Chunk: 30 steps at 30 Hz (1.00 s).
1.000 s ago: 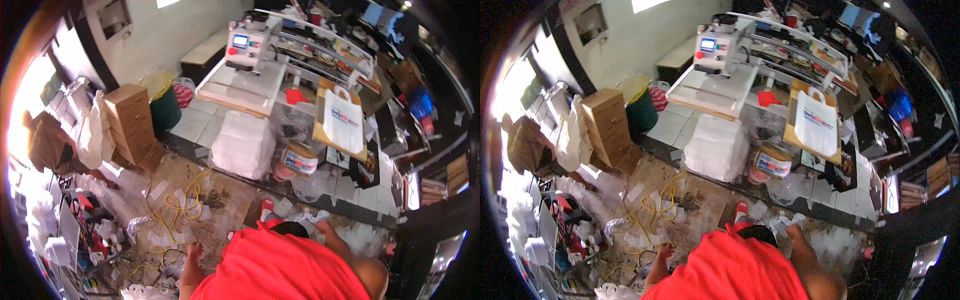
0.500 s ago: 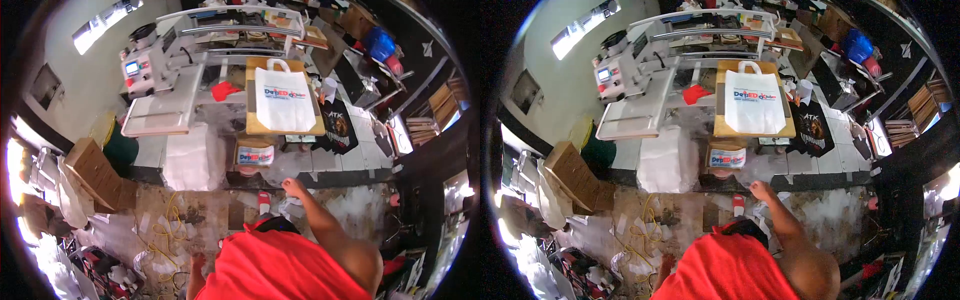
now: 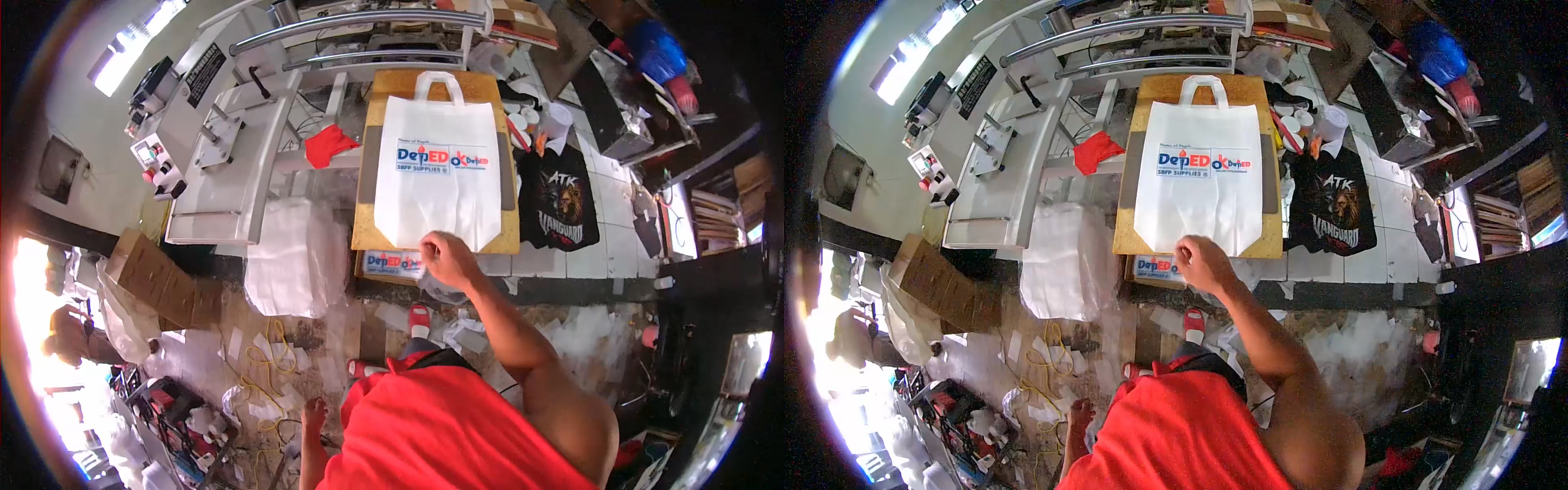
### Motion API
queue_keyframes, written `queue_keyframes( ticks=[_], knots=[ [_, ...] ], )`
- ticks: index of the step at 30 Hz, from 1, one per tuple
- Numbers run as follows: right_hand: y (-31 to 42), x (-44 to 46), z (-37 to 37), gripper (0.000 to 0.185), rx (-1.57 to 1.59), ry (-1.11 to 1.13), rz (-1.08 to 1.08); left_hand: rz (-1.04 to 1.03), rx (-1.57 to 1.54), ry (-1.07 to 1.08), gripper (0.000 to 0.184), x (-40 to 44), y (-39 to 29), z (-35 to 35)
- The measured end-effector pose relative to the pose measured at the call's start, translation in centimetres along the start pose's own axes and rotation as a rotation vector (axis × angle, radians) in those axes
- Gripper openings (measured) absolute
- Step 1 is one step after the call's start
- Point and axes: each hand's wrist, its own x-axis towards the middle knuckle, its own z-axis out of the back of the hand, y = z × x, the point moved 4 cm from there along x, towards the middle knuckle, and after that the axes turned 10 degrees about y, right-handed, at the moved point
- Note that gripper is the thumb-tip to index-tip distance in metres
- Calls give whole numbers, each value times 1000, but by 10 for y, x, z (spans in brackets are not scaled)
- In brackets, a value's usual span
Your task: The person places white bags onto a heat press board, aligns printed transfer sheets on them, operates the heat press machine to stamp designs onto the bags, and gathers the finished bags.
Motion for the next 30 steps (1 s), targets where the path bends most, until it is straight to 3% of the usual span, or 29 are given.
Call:
queue_keyframes(
  ticks=[2,6,9,11,14,18,20,25,30],
  knots=[
    [-1,18,15,10,-205,-131,168,-81,-30,20,30,-4,-20,-8],
    [-11,38,40,18,-390,-163,31,-57,-114,37,32,6,-11,-13],
    [-19,44,49,25,-485,-277,88,-61,-309,97,32,19,16,-15],
    [-31,47,48,32,-497,-213,33,30,173,-3,32,10,13,-17],
    [-41,49,43,39,-560,-154,-4,-50,291,113,30,7,11,-20],
    [-48,48,38,45,-601,-91,-49,-32,163,49,32,-8,-17,-29],
    [-48,48,39,46,-605,-95,-62,-37,342,106,32,-21,-55,-30],
    [-42,48,39,45,-580,-117,-17,-85,247,113,28,30,-22,-16],
    [-18,54,20,38,-568,-207,54,-37,134,122,28,29,-45,-5]
  ],
)
